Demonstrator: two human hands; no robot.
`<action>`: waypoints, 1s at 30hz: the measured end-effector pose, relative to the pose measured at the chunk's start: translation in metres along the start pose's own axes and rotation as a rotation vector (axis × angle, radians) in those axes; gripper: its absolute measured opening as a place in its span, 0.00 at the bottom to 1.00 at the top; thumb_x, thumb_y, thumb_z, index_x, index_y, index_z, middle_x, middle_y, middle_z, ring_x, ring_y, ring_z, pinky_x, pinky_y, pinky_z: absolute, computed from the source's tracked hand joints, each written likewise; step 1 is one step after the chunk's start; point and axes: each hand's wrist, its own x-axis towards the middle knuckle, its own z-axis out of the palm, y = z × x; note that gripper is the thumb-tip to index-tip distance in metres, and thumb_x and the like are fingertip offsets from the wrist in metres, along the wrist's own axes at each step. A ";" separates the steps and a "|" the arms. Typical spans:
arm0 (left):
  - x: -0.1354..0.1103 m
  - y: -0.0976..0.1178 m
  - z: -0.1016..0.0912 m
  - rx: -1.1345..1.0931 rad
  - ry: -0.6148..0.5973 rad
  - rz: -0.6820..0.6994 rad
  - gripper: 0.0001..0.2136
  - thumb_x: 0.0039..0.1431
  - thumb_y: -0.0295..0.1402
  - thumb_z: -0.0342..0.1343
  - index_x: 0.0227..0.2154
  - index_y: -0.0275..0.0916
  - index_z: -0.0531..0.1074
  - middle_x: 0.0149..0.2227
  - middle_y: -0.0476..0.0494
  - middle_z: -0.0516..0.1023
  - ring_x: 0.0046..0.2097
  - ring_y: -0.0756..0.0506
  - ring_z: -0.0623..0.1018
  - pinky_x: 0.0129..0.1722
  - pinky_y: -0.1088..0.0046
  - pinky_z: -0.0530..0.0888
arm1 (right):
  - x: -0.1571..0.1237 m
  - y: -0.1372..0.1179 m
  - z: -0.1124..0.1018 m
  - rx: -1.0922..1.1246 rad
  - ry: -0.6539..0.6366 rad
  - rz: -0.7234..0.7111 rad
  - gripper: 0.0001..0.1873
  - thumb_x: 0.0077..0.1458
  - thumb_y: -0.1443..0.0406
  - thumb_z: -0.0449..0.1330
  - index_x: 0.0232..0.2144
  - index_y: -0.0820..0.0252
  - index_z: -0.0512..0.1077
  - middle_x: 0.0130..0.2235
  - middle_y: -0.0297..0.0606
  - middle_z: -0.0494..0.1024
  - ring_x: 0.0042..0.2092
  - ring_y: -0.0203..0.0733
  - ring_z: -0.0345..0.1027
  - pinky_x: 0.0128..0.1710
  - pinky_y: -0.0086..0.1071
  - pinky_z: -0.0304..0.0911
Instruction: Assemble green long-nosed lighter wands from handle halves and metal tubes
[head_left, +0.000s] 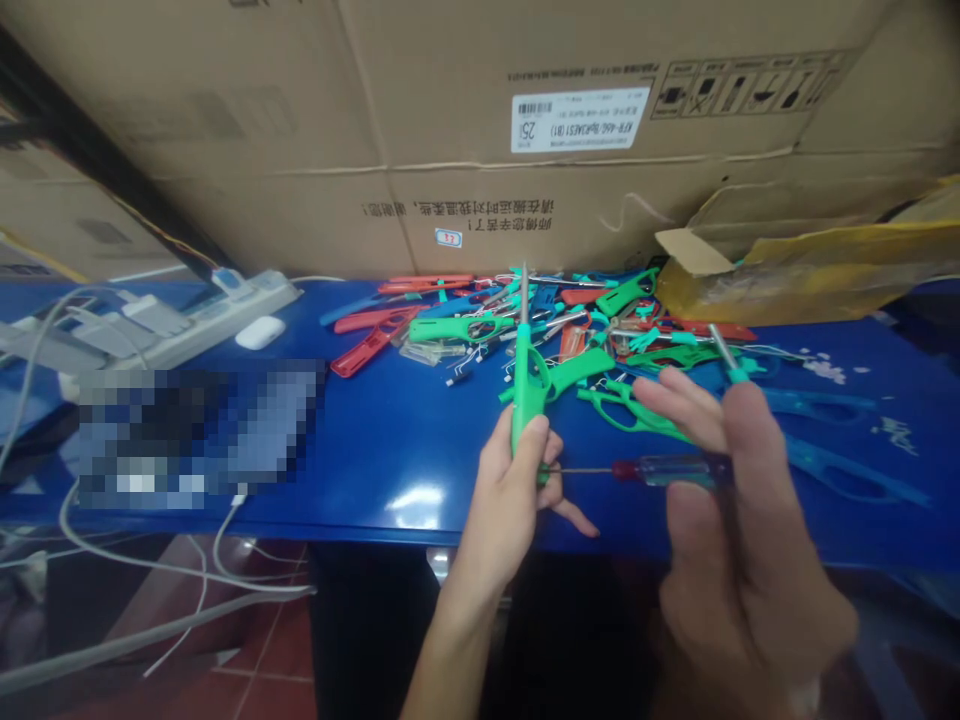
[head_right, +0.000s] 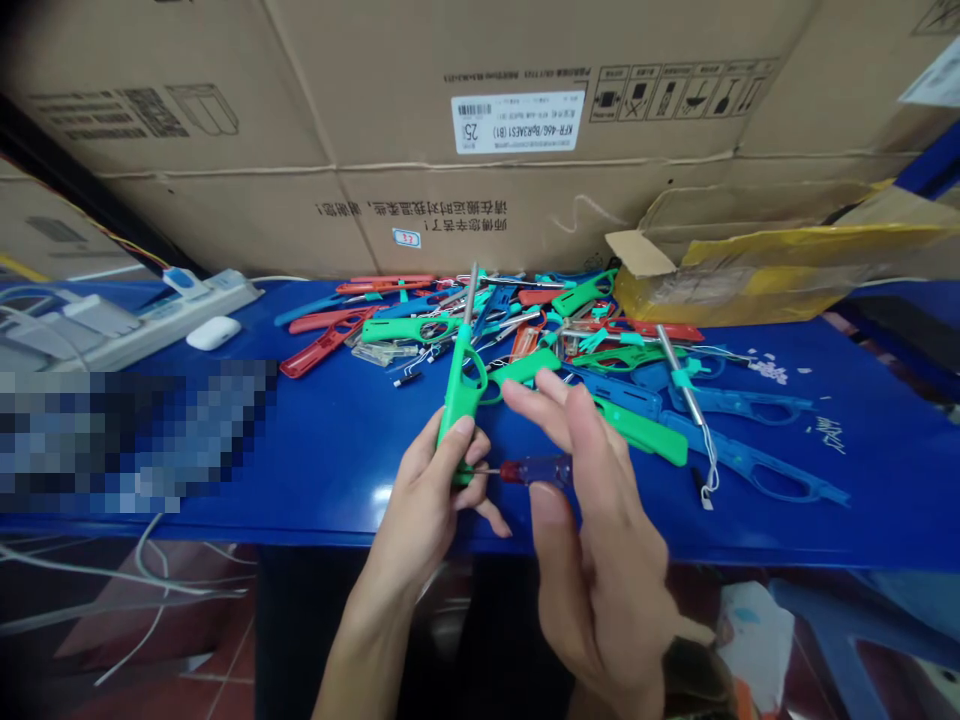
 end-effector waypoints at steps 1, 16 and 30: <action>0.000 0.000 0.000 0.010 -0.004 0.005 0.10 0.70 0.39 0.52 0.36 0.40 0.62 0.31 0.57 0.60 0.21 0.59 0.55 0.20 0.71 0.81 | 0.001 0.000 0.000 -0.021 0.010 -0.012 0.33 0.63 0.75 0.56 0.68 0.58 0.60 0.53 0.42 0.80 0.58 0.52 0.72 0.60 0.55 0.66; -0.006 0.002 0.002 0.178 0.030 -0.045 0.12 0.70 0.45 0.51 0.37 0.43 0.61 0.31 0.56 0.60 0.20 0.58 0.55 0.12 0.87 0.57 | -0.008 0.008 -0.006 0.094 0.130 0.175 0.24 0.59 0.71 0.65 0.57 0.49 0.75 0.38 0.34 0.81 0.37 0.40 0.74 0.35 0.37 0.70; 0.001 0.002 -0.001 0.166 0.071 -0.040 0.13 0.70 0.44 0.52 0.35 0.43 0.59 0.30 0.57 0.61 0.19 0.59 0.55 0.15 0.85 0.49 | -0.005 0.016 0.010 0.201 0.256 -0.021 0.23 0.57 0.76 0.64 0.53 0.54 0.78 0.38 0.35 0.83 0.39 0.43 0.78 0.36 0.40 0.76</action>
